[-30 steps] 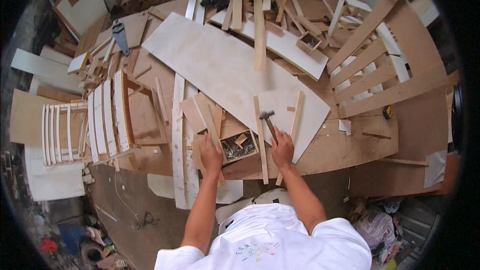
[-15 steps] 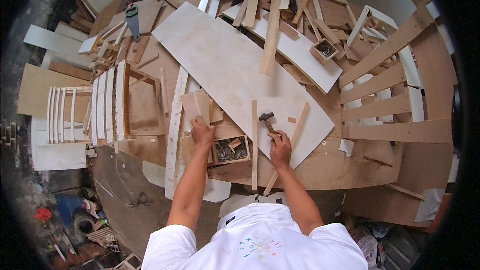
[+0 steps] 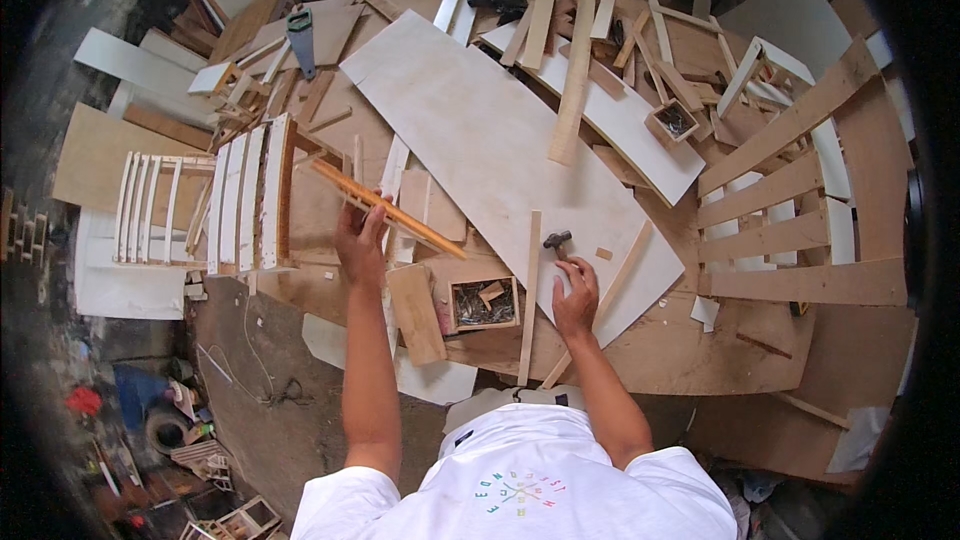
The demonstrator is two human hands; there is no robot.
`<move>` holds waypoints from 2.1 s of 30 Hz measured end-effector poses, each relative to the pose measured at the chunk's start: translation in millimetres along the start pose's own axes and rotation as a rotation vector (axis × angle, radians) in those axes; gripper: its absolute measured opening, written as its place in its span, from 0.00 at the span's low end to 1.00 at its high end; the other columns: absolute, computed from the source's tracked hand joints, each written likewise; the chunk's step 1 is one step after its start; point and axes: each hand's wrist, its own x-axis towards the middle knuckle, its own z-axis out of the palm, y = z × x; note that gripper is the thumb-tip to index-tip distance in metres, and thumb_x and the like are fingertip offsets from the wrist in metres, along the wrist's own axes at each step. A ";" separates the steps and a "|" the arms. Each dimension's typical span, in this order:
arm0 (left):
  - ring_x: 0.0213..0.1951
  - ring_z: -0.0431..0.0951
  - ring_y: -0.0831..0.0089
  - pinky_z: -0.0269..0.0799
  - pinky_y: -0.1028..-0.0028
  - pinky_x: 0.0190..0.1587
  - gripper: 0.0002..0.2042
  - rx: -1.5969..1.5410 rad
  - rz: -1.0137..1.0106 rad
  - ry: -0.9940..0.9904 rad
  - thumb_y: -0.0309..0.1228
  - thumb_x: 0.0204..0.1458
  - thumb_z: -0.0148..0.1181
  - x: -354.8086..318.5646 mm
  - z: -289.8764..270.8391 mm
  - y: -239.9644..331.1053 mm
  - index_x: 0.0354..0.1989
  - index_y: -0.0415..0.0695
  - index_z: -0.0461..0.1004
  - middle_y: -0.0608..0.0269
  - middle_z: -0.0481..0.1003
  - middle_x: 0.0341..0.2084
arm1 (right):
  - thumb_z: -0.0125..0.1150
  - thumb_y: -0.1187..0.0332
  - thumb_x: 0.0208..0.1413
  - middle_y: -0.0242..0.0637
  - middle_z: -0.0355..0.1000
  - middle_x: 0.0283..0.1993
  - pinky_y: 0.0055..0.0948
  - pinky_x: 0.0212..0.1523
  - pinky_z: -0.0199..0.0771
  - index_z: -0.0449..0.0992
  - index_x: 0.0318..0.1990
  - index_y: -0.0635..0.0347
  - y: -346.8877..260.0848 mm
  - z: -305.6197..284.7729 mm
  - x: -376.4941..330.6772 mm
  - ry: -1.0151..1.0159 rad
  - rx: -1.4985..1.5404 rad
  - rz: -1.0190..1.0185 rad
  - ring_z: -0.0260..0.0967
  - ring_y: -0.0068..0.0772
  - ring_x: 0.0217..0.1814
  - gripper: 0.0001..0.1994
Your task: The person assembles a small wooden chair by aligning wooden slats and hammering nails into the joints.
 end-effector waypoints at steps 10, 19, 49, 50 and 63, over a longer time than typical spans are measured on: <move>0.61 0.78 0.57 0.82 0.54 0.60 0.22 -0.441 -0.086 0.085 0.21 0.62 0.62 -116.3 -65.5 22.5 0.64 0.43 0.68 0.53 0.76 0.57 | 0.62 0.64 0.69 0.38 0.78 0.53 0.30 0.46 0.78 0.73 0.68 0.54 -130.7 38.2 -49.9 -0.713 0.823 -0.008 0.76 0.30 0.46 0.22; 0.67 0.72 0.54 0.71 0.48 0.70 0.24 -0.562 -0.169 -0.032 0.22 0.66 0.55 -151.8 -198.5 33.9 0.70 0.42 0.62 0.50 0.72 0.64 | 0.62 0.63 0.70 0.22 0.66 0.34 0.18 0.33 0.63 0.71 0.71 0.56 -201.9 66.8 -137.3 -1.084 0.987 0.345 0.58 0.16 0.31 0.24; 0.40 0.84 0.71 0.73 0.70 0.38 0.12 -0.058 -0.169 0.296 0.22 0.57 0.69 49.0 -475.2 25.3 0.50 0.37 0.82 0.64 0.83 0.39 | 0.74 0.71 0.53 0.48 0.76 0.49 0.42 0.51 0.80 0.78 0.52 0.60 -283.0 369.1 -158.7 -0.041 0.073 -0.041 0.78 0.48 0.51 0.19; 0.41 0.84 0.70 0.73 0.70 0.39 0.12 -0.063 -0.210 0.301 0.22 0.57 0.69 61.3 -481.5 26.4 0.50 0.37 0.82 0.63 0.84 0.40 | 0.74 0.71 0.52 0.49 0.75 0.50 0.43 0.51 0.79 0.77 0.53 0.61 -289.7 381.7 -155.4 -0.001 0.091 0.008 0.77 0.48 0.51 0.20; 0.35 0.84 0.75 0.76 0.74 0.31 0.07 0.190 0.098 0.204 0.20 0.60 0.65 104.2 -498.3 -10.3 0.45 0.36 0.81 0.61 0.84 0.37 | 0.70 0.66 0.60 0.51 0.70 0.51 0.44 0.55 0.75 0.70 0.56 0.68 -301.0 418.6 -132.2 0.186 0.204 0.119 0.73 0.55 0.53 0.22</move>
